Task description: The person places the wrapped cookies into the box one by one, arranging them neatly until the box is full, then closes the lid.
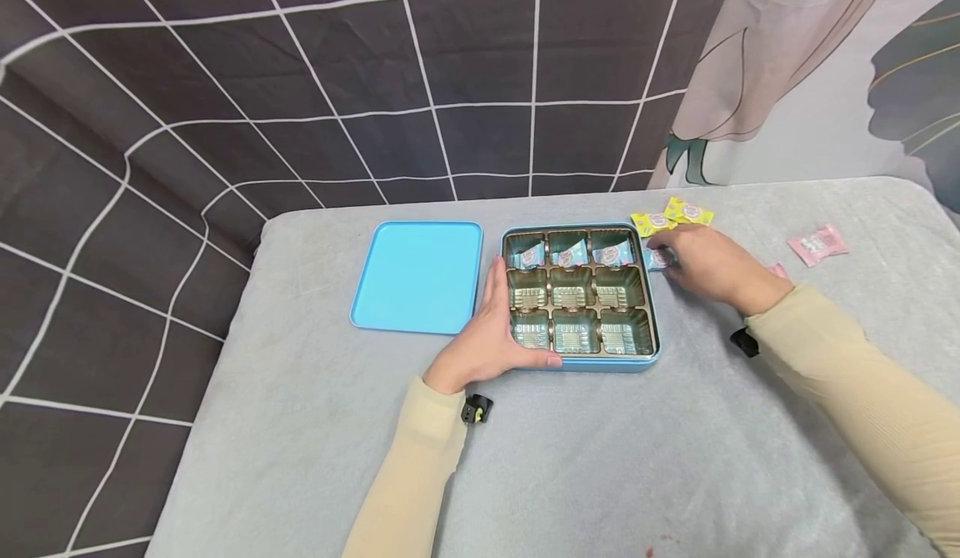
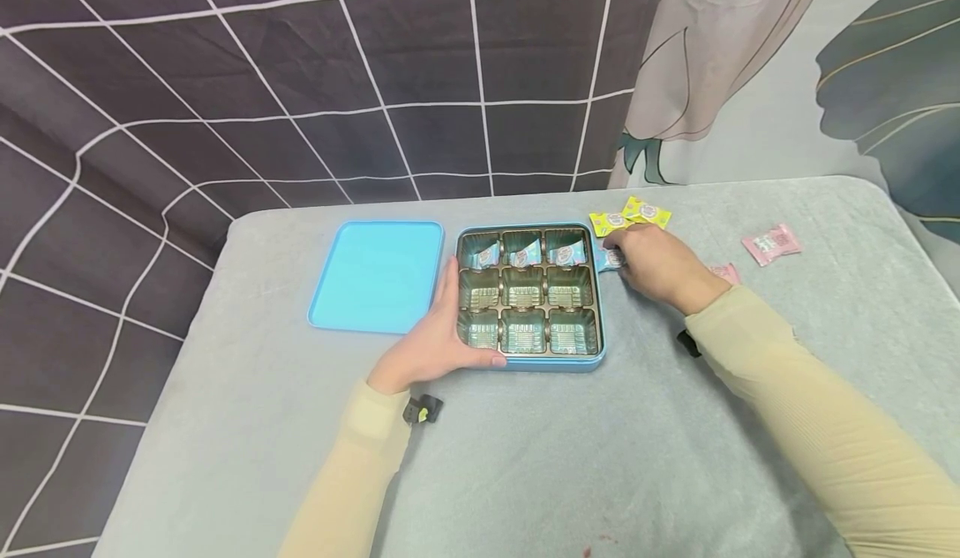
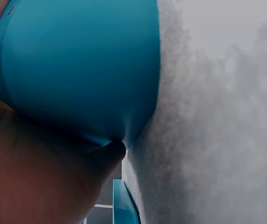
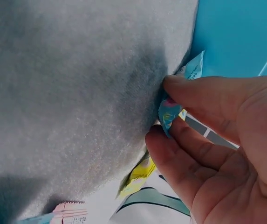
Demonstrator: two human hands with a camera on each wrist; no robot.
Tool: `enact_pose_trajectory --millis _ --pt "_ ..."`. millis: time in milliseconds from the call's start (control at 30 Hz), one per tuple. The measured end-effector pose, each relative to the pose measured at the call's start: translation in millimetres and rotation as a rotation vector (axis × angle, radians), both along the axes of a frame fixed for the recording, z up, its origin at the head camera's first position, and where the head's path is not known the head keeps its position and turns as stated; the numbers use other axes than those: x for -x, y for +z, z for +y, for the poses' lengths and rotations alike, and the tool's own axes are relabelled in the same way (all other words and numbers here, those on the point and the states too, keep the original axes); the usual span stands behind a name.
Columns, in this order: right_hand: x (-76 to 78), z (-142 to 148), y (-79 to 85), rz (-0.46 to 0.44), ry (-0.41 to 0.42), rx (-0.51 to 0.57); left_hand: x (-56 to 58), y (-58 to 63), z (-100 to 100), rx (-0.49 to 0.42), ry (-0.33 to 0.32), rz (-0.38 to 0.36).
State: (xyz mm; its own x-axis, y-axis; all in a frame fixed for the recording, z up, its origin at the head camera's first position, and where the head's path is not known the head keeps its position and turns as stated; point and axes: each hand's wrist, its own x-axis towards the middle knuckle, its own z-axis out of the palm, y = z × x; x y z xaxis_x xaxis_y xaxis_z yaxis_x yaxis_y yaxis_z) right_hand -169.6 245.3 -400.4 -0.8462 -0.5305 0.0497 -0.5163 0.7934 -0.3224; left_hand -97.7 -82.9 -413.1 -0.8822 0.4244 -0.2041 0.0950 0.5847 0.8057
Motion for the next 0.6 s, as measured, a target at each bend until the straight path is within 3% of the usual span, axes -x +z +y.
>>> enact_pose_trajectory --millis 600 --pt "-0.8 6.9 5.7 -0.045 -0.063 -0.025 0.1 -0.1 0.6 0.014 0.002 0.003"
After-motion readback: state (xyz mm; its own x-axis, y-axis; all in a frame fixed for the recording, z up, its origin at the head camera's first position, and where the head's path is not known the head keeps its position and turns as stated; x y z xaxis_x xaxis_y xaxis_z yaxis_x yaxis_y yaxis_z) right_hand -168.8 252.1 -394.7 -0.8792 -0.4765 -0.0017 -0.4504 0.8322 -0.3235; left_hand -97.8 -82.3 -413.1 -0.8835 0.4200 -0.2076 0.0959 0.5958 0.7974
